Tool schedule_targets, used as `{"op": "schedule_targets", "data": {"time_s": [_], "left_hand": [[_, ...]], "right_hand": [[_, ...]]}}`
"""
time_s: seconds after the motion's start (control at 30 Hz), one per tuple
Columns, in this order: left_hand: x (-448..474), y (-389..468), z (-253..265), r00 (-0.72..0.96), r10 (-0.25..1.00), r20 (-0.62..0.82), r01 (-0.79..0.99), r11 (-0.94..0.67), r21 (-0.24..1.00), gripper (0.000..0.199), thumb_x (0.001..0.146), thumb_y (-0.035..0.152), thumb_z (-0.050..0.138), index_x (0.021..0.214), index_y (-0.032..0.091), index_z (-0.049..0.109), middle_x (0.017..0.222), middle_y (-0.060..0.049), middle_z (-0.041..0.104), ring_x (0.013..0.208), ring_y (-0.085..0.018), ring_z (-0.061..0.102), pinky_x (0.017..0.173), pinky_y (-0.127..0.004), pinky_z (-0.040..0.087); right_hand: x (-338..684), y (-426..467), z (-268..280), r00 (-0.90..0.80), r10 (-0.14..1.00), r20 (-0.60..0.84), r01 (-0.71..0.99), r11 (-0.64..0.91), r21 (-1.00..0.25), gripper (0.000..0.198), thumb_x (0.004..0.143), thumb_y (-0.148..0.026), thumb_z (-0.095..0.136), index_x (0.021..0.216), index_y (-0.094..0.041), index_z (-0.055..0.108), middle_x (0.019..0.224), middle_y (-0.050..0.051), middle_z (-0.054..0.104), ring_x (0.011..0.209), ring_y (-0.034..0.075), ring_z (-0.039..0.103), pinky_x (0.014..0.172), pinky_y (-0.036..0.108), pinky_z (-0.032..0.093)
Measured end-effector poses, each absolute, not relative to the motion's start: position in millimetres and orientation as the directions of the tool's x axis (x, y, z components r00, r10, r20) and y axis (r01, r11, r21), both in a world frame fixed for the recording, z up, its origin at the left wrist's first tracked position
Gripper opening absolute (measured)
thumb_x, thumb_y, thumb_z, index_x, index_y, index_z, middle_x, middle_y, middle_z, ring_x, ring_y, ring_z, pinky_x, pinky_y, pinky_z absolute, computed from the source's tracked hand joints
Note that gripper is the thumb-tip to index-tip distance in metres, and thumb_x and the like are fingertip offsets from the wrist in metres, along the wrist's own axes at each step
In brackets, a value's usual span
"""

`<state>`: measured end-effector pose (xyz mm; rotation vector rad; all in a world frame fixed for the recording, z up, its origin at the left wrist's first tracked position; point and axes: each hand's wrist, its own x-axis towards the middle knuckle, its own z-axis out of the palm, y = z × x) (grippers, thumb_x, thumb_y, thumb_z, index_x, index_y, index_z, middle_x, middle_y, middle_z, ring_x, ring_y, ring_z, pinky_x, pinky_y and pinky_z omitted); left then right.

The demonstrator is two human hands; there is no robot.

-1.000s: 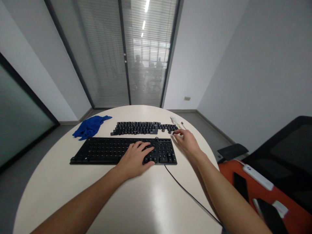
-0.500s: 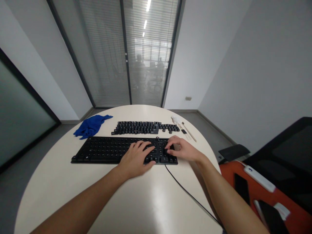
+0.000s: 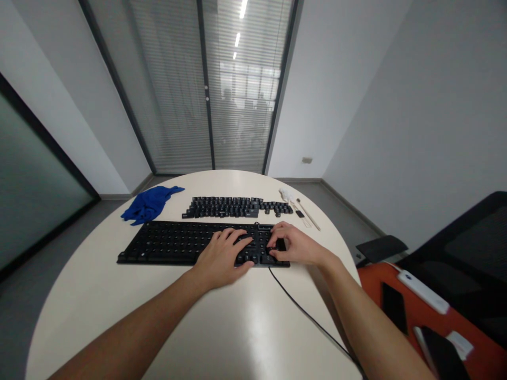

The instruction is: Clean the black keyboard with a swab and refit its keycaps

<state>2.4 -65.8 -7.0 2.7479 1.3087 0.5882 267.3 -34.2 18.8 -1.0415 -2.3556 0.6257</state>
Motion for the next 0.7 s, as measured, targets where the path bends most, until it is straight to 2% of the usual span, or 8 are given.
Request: {"op": "schedule_targets", "data": {"time_s": [0.17,0.27,0.4,0.47,0.57,0.63,0.7], "left_hand": [[3,-66,-7,0.57,0.756,0.321,0.741,-0.642,0.198,0.052,0.089,0.045,0.064,0.137,0.025,0.059,0.144,-0.009,0.055,0.128,-0.033,0.047,0.107,-0.052,0.039],[2,-66,-7,0.568,0.756,0.326,0.74,-0.642,0.199,0.052,0.09,0.045,0.063,0.137,0.026,0.059,0.145,-0.008,0.055,0.129,-0.033,0.047,0.107,-0.052,0.039],[2,-66,-7,0.569,0.757,0.32,0.742,-0.641,0.196,0.052,0.09,0.046,0.063,0.137,0.025,0.059,0.145,-0.008,0.055,0.129,-0.033,0.047,0.107,-0.052,0.039],[2,-66,-8,0.573,0.757,0.315,0.742,-0.642,0.194,0.052,0.09,0.046,0.063,0.138,0.025,0.058,0.145,-0.009,0.055,0.129,-0.034,0.047,0.107,-0.053,0.039],[2,-67,-9,0.584,0.751,0.309,0.735,-0.65,0.192,0.053,0.092,0.046,0.061,0.139,0.023,0.057,0.146,-0.011,0.053,0.132,-0.034,0.046,0.109,-0.052,0.039],[2,-67,-10,0.591,0.746,0.305,0.73,-0.656,0.192,0.052,0.094,0.046,0.06,0.14,0.021,0.056,0.147,-0.012,0.052,0.134,-0.033,0.046,0.111,-0.052,0.038],[2,-68,-11,0.597,0.744,0.3,0.729,-0.659,0.186,0.053,0.095,0.046,0.059,0.141,0.02,0.056,0.148,-0.013,0.052,0.135,-0.033,0.045,0.112,-0.053,0.037]], "right_hand": [[267,-34,21,-0.64,0.732,0.232,0.486,0.62,-0.616,0.008,0.081,-0.028,0.075,0.088,-0.025,0.079,0.088,0.004,0.074,0.094,0.023,0.066,0.089,0.038,0.051],[268,-31,20,-0.661,0.713,0.235,0.454,0.629,-0.631,0.017,0.091,-0.039,0.069,0.089,-0.026,0.08,0.089,0.005,0.075,0.097,0.024,0.065,0.093,0.041,0.049],[272,-28,16,-0.633,0.731,0.256,0.467,0.624,-0.626,0.018,0.088,-0.041,0.073,0.098,-0.027,0.078,0.099,0.007,0.073,0.107,0.026,0.062,0.101,0.047,0.046],[274,-27,11,-0.603,0.755,0.258,0.488,0.605,-0.629,0.029,0.083,-0.04,0.077,0.109,-0.028,0.075,0.119,0.008,0.069,0.122,0.029,0.057,0.111,0.052,0.04],[278,-26,3,-0.551,0.813,0.187,0.525,0.513,-0.679,0.056,0.081,-0.041,0.078,0.133,-0.028,0.062,0.152,0.011,0.048,0.145,0.033,0.038,0.122,0.057,0.025],[279,-25,-1,-0.53,0.839,0.121,0.519,0.434,-0.737,0.069,0.082,-0.043,0.077,0.144,-0.025,0.052,0.158,0.013,0.041,0.146,0.033,0.037,0.123,0.057,0.025],[279,-25,-3,-0.518,0.851,0.09,0.487,0.38,-0.787,0.074,0.082,-0.043,0.078,0.146,-0.023,0.047,0.152,0.013,0.048,0.14,0.031,0.046,0.12,0.055,0.033]]}}
